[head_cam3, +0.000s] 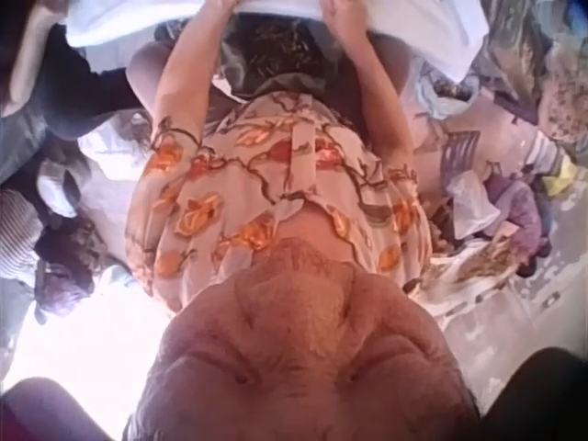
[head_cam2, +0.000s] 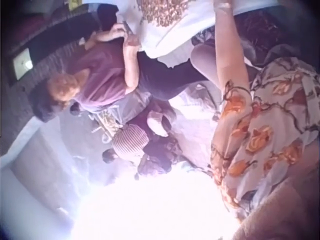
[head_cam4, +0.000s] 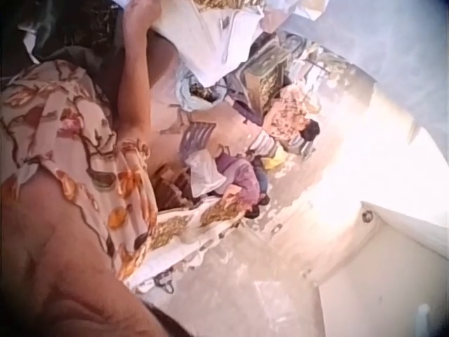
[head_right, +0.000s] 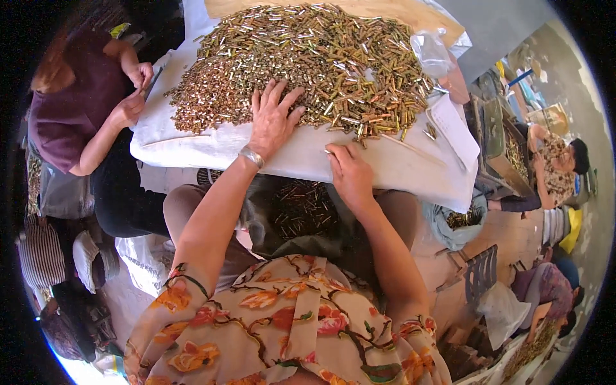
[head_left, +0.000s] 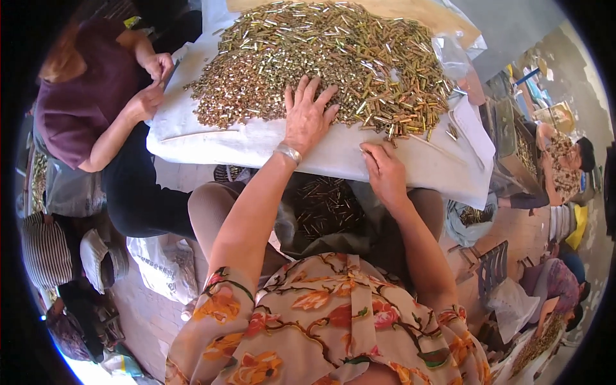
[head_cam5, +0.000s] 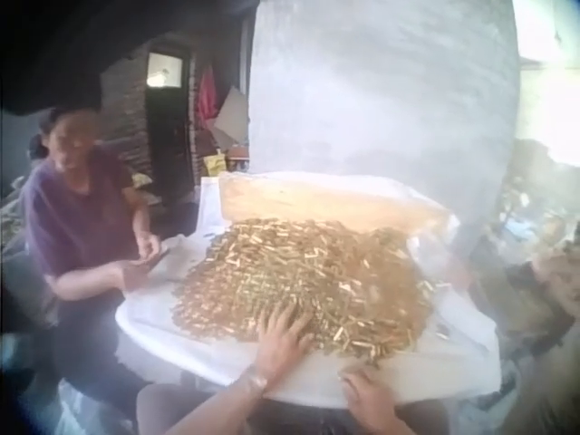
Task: The person sits down at a table and repeatedly assembles small metal hardware components by inserting pins into sleeves by hand.
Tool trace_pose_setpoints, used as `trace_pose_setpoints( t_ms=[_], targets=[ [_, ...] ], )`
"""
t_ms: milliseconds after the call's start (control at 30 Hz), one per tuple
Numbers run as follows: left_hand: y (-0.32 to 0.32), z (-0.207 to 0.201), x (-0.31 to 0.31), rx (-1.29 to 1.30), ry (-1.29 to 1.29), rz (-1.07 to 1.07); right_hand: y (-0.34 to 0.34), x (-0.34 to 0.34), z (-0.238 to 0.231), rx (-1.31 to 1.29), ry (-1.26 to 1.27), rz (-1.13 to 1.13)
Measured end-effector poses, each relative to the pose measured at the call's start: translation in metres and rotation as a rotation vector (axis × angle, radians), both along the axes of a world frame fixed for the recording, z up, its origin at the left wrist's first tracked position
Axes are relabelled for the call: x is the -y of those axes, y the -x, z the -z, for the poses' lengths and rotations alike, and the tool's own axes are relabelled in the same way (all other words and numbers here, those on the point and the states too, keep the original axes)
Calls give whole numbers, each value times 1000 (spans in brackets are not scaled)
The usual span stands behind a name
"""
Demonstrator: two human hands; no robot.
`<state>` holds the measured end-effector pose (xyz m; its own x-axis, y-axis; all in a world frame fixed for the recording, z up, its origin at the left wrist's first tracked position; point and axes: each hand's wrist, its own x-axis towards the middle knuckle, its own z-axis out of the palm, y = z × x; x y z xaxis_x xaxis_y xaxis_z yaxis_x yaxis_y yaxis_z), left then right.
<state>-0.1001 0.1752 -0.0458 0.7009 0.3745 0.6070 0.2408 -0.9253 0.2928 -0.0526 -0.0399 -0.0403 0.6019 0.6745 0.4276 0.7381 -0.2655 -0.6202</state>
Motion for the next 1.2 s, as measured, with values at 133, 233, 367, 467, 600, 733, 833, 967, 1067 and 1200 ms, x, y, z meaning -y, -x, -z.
trace_pose_setpoints(
  t_ms=[133,233,367,467,600,733,833,967,1067,1200],
  targets=[
    [14,8,15,-78,58,161,0,2,-3,48,-2,2],
    [30,5,21,-117,44,272,-2,2,-2,102,-9,1],
    [52,0,20,-224,13,335,0,3,-5,71,24,1],
    [61,-6,21,-193,59,298,0,2,-5,57,17,9],
    [77,-16,17,-95,75,162,-1,1,0,57,19,8],
    [94,-19,24,-122,246,84,-1,3,4,83,36,22],
    [96,-12,27,-53,311,131,-1,4,4,73,28,20],
    [81,-9,25,13,142,207,1,3,1,69,45,51],
    [74,-22,33,-138,156,107,-3,3,6,70,-11,38],
    [65,-16,39,-154,184,29,-3,6,6,-2,-86,30]
  ],
)
